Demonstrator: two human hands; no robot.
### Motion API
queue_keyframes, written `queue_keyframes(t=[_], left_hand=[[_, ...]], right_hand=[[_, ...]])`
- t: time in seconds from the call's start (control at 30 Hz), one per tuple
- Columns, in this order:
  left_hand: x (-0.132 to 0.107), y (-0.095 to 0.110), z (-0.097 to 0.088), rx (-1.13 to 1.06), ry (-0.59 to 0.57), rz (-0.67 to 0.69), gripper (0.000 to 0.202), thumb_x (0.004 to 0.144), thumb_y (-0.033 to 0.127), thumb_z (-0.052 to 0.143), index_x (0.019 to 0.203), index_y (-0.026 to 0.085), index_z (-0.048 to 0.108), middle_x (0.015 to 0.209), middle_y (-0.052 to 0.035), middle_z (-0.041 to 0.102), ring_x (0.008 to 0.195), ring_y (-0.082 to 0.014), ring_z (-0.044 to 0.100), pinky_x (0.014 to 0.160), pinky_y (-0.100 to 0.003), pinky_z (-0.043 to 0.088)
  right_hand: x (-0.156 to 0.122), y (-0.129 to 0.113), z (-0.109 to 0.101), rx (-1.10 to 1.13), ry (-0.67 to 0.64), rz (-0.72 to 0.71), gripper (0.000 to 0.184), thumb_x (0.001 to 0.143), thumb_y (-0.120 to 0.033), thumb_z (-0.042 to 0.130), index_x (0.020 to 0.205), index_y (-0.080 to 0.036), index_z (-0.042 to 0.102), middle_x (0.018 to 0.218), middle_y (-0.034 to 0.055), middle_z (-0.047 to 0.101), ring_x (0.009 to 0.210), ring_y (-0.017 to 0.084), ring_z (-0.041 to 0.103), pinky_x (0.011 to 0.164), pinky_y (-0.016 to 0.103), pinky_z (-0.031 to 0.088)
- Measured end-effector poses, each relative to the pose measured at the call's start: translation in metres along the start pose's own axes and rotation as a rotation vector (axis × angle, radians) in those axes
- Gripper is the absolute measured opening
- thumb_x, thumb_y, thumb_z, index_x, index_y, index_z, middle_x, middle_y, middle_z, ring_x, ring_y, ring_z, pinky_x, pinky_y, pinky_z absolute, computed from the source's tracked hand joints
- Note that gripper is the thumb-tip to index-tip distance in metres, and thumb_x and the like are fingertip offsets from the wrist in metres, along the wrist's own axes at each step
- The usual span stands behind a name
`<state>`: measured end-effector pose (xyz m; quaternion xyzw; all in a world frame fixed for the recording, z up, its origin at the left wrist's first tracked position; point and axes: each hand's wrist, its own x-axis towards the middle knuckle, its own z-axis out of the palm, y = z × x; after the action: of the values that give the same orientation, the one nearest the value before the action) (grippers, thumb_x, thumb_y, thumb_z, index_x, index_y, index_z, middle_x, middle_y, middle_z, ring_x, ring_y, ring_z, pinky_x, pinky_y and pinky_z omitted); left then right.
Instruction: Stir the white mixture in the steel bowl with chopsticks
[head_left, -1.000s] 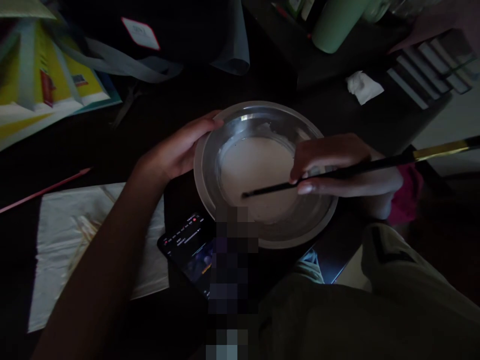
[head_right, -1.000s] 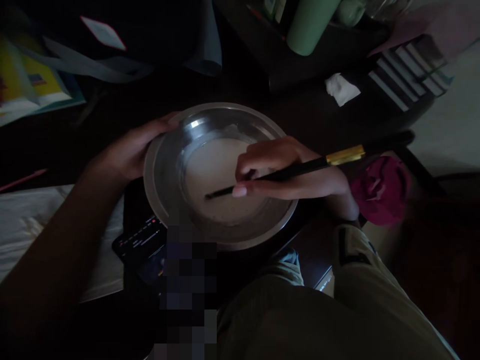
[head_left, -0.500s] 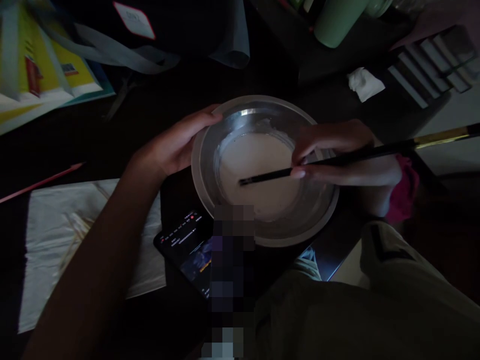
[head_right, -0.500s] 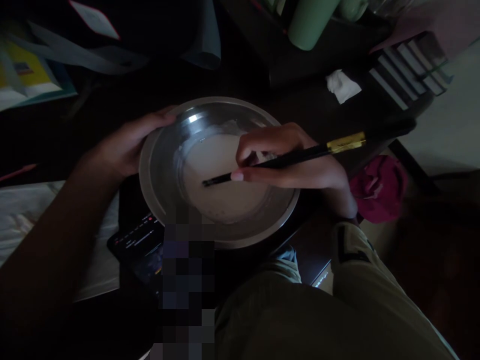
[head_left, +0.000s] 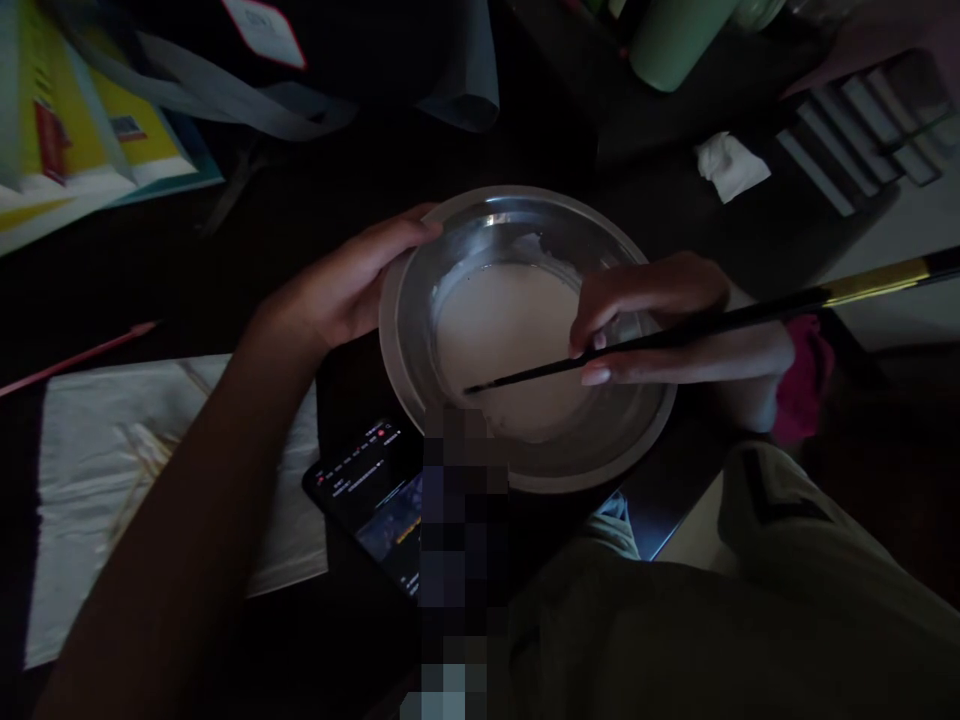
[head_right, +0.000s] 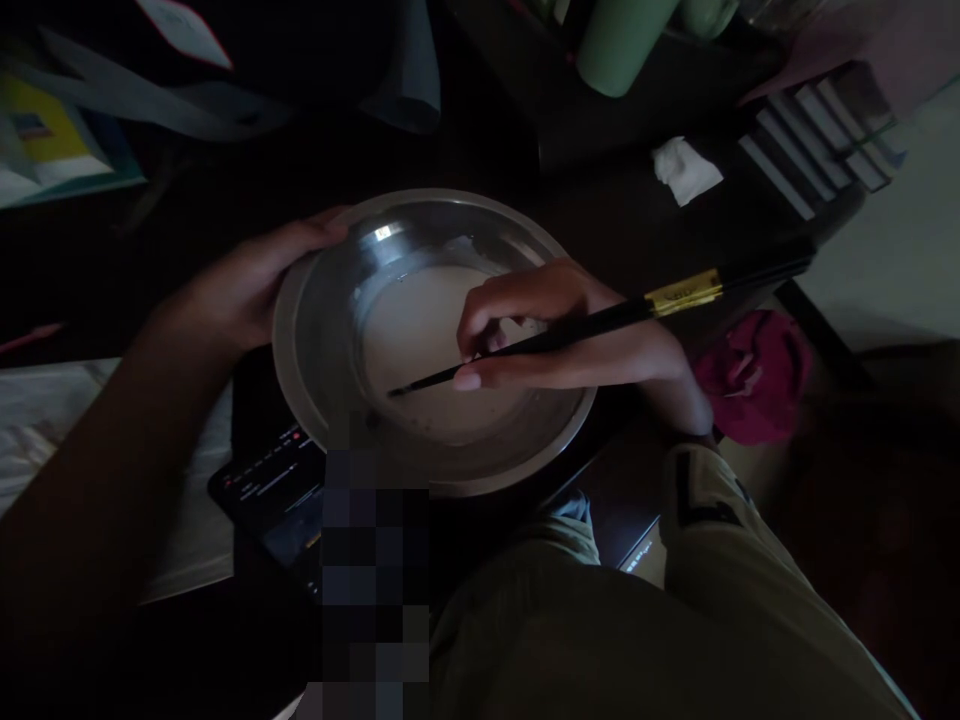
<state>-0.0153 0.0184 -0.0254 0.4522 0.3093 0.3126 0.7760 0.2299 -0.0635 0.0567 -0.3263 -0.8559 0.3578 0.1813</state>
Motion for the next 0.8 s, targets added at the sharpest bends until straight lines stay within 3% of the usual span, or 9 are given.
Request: queue_keyframes(t=[0.33, 0.47, 0.53, 0.6, 0.73, 0.8], left_hand=[[-0.001, 0.003, 0.003, 0.016, 0.036, -0.004, 0.035, 0.092, 0.02, 0.052, 0.125, 0.016, 0.063, 0.101, -0.0039, 0.074, 0.077, -0.0119, 0.069, 0.067, -0.018, 0.053], [-0.003, 0.003, 0.003, 0.025, 0.058, -0.017, 0.031, 0.094, 0.019, 0.048, 0.121, 0.014, 0.062, 0.098, -0.0013, 0.072, 0.079, -0.0099, 0.069, 0.068, -0.017, 0.051], [-0.003, 0.003, 0.004, 0.015, 0.075, -0.016, 0.03, 0.093, 0.02, 0.05, 0.119, 0.013, 0.063, 0.096, -0.0016, 0.072, 0.077, -0.0093, 0.068, 0.066, -0.016, 0.05], [-0.003, 0.003, 0.004, -0.009, 0.059, 0.003, 0.03, 0.092, 0.02, 0.052, 0.118, 0.013, 0.064, 0.096, -0.0029, 0.073, 0.076, -0.0098, 0.068, 0.064, -0.016, 0.05], [-0.002, 0.003, 0.003, 0.006, 0.056, -0.02, 0.032, 0.092, 0.02, 0.05, 0.121, 0.014, 0.063, 0.092, -0.0016, 0.072, 0.074, -0.01, 0.068, 0.063, -0.016, 0.051], [-0.002, 0.002, 0.002, -0.005, 0.07, -0.03, 0.032, 0.092, 0.02, 0.052, 0.121, 0.014, 0.063, 0.091, -0.0011, 0.072, 0.07, -0.0088, 0.067, 0.062, -0.016, 0.051]], right_hand=[[0.001, 0.005, 0.007, -0.052, 0.067, -0.082, 0.015, 0.085, -0.028, 0.072, 0.088, -0.014, 0.068, 0.079, -0.0017, 0.065, 0.073, 0.004, 0.058, 0.067, 0.019, 0.046], [-0.003, -0.002, -0.001, -0.275, 0.22, 0.015, 0.011, 0.088, -0.023, 0.067, 0.085, -0.014, 0.066, 0.078, -0.0009, 0.063, 0.071, 0.005, 0.059, 0.066, 0.022, 0.046], [-0.01, -0.005, -0.012, -0.344, 0.228, 0.058, 0.011, 0.091, -0.021, 0.062, 0.082, -0.015, 0.064, 0.074, -0.0006, 0.061, 0.068, 0.006, 0.057, 0.061, 0.024, 0.045], [-0.017, -0.005, -0.022, -0.307, 0.162, 0.058, 0.014, 0.092, -0.022, 0.06, 0.079, -0.017, 0.062, 0.072, -0.0003, 0.059, 0.064, 0.006, 0.056, 0.056, 0.025, 0.043], [-0.016, -0.002, -0.022, -0.123, -0.132, -0.066, 0.017, 0.093, -0.029, 0.061, 0.081, -0.018, 0.065, 0.074, -0.0005, 0.063, 0.068, 0.006, 0.059, 0.06, 0.022, 0.048], [-0.01, 0.0, -0.015, -0.126, -0.141, -0.107, 0.017, 0.093, -0.032, 0.061, 0.087, -0.017, 0.066, 0.078, -0.0007, 0.066, 0.073, 0.006, 0.06, 0.067, 0.022, 0.05]])
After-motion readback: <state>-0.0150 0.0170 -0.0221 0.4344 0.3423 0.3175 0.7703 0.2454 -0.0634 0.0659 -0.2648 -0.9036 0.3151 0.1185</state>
